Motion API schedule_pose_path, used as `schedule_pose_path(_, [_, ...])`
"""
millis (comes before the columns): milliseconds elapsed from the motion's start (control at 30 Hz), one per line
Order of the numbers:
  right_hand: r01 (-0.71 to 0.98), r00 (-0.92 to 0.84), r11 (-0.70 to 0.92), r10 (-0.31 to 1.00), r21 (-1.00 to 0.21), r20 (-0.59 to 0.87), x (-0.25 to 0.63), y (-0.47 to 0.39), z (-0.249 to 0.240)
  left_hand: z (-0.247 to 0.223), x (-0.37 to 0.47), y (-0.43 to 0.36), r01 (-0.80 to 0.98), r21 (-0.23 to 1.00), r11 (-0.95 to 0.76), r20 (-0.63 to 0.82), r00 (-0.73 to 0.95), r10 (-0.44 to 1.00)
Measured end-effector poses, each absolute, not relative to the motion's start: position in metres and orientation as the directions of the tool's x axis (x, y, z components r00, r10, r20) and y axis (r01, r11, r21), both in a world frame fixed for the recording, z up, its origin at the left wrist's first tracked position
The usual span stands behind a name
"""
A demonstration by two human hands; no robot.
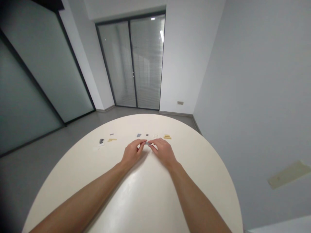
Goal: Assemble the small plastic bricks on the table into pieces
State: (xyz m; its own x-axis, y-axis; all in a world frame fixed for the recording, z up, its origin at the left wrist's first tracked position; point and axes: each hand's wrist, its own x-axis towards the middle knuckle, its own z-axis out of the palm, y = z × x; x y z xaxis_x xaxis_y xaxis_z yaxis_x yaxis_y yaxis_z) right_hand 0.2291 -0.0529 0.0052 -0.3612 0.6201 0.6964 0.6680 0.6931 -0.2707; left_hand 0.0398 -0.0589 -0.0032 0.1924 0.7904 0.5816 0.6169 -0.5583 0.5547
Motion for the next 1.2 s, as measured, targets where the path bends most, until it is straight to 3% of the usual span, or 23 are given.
schedule_pose_path(500, [0.713,-0.342,0.628,0.700,-0.311,0.627,0.2285,-0.0575,0.0087,0.0010,0.0392,-0.0617,0.572,0.579,-0.582,0.577,0.217,0.787])
schedule_pose_path(1200, [0.711,-0.320,0.625,0.695,-0.321,0.645,0.2282,-0.0561,0.0060,0.0028,0.0390,-0.0625,0.593,0.581,-0.557,0.552,0.216,0.805])
